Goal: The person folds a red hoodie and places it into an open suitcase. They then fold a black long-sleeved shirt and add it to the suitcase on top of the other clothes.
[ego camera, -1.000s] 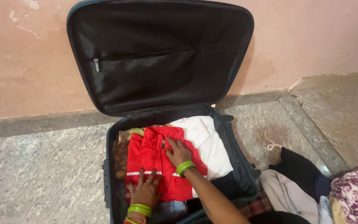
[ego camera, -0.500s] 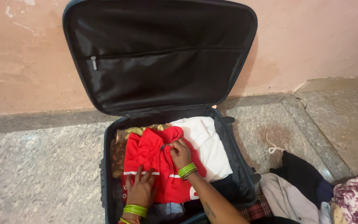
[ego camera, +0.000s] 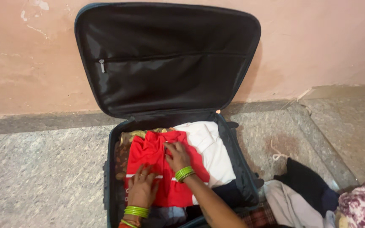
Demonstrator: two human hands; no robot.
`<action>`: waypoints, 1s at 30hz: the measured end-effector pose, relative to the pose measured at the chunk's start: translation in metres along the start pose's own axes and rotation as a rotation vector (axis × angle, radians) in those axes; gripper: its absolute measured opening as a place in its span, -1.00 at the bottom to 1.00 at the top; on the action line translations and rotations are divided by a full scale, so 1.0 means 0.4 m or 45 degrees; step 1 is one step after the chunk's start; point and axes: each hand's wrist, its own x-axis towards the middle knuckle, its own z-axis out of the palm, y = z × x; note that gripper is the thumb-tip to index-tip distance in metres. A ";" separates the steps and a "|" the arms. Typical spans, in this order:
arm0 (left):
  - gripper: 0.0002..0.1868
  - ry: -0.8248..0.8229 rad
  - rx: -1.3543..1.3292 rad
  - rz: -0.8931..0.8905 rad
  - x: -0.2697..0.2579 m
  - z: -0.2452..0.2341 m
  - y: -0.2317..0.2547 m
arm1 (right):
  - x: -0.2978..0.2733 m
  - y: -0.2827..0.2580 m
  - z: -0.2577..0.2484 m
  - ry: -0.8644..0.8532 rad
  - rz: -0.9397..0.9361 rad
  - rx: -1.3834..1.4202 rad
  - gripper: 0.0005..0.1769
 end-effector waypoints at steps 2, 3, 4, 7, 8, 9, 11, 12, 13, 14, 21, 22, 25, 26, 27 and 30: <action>-0.62 0.031 0.014 0.009 0.034 -0.013 0.011 | 0.018 -0.003 0.000 -0.023 0.064 -0.059 -0.38; -0.58 0.043 0.024 0.016 0.060 -0.016 0.011 | 0.025 -0.002 0.003 -0.031 0.099 -0.086 -0.37; -0.59 0.065 0.034 0.032 0.092 -0.012 0.012 | 0.029 0.001 0.005 -0.035 0.090 -0.077 -0.42; -0.63 0.039 -0.035 -0.054 0.203 0.033 0.017 | 0.023 0.025 0.004 -0.056 0.093 -0.062 -0.58; -0.66 -0.027 -0.122 -0.168 0.241 0.061 0.017 | 0.021 0.036 0.004 -0.067 0.112 -0.067 -0.63; -0.68 -0.095 -0.208 -0.284 0.262 0.088 0.011 | 0.020 0.045 0.005 -0.078 0.131 -0.070 -0.68; -0.68 -0.016 -0.300 -0.187 0.322 0.159 -0.002 | 0.014 0.058 0.004 -0.004 0.100 0.051 -0.70; -0.68 0.023 -0.344 -0.138 0.349 0.193 -0.014 | 0.012 0.062 0.004 0.034 0.085 0.113 -0.71; -0.69 -0.054 -0.383 -0.181 0.367 0.224 -0.030 | 0.011 0.065 0.002 0.044 0.065 0.138 -0.71; -0.69 -0.132 -0.421 -0.224 0.384 0.249 -0.048 | 0.011 0.066 0.001 0.054 0.044 0.164 -0.70; -0.46 -0.404 -0.451 -0.351 0.416 0.271 -0.129 | 0.016 0.049 -0.016 0.041 -0.099 0.275 -0.80; -0.44 -0.442 -0.451 -0.386 0.415 0.257 -0.132 | 0.017 0.048 -0.019 0.003 -0.126 0.254 -0.81; -0.41 -0.558 -0.428 -0.458 0.410 0.223 -0.131 | 0.021 0.050 -0.034 -0.074 -0.186 0.221 -0.81; -0.42 -0.590 -0.404 -0.463 0.408 0.217 -0.127 | 0.021 0.050 -0.038 -0.079 -0.197 0.233 -0.82; -0.42 -0.619 -0.381 -0.471 0.403 0.213 -0.124 | 0.022 0.048 -0.043 -0.086 -0.211 0.245 -0.82; -0.41 -0.639 -0.491 -0.511 0.392 0.213 -0.114 | 0.026 0.037 -0.062 -0.055 -0.194 0.290 -0.83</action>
